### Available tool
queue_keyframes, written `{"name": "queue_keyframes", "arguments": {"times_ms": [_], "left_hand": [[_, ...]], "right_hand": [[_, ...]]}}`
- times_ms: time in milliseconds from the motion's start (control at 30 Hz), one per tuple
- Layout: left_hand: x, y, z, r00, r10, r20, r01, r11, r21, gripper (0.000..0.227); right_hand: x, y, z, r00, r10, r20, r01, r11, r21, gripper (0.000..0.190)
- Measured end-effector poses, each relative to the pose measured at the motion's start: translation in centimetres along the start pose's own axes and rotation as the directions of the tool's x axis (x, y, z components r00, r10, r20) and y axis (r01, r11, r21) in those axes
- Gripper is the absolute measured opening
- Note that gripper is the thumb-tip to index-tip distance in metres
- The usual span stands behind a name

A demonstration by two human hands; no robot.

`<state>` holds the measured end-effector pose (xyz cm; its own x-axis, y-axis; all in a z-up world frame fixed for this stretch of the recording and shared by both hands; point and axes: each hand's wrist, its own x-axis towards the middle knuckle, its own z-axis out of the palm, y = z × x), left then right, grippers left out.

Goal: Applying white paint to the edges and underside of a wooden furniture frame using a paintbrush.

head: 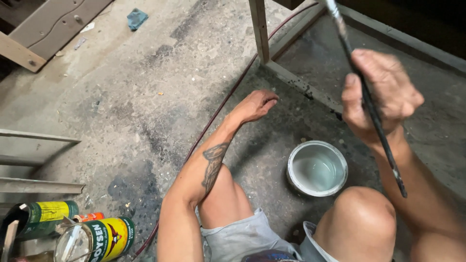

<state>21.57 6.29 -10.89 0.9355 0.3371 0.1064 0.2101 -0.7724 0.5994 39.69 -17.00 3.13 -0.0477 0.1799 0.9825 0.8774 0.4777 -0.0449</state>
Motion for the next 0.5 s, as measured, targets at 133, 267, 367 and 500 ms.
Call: {"name": "queue_keyframes", "arguments": {"times_ms": [133, 267, 367, 500], "left_hand": [[0.1, -0.2, 0.2, 0.999, 0.032, -0.004, -0.032, 0.999, 0.018, 0.033], [-0.1, 0.3, -0.2, 1.0, 0.013, -0.01, -0.013, 1.0, 0.007, 0.033], [-0.5, 0.5, -0.5, 1.0, 0.011, 0.007, -0.011, 1.0, -0.009, 0.03], [-0.5, 0.2, -0.6, 0.999, -0.033, 0.035, 0.033, 0.999, 0.006, 0.036]], "right_hand": [[2.2, 0.0, 0.5, 0.999, -0.028, -0.021, 0.028, 1.0, -0.013, 0.022], [3.4, 0.5, 1.5, 0.997, -0.061, -0.04, 0.059, 0.998, -0.037, 0.023], [3.3, 0.7, 2.0, 0.996, -0.058, -0.072, 0.057, 0.998, -0.02, 0.022], [3.2, 0.8, 2.4, 0.995, -0.065, -0.071, 0.063, 0.997, -0.034, 0.023]]}}
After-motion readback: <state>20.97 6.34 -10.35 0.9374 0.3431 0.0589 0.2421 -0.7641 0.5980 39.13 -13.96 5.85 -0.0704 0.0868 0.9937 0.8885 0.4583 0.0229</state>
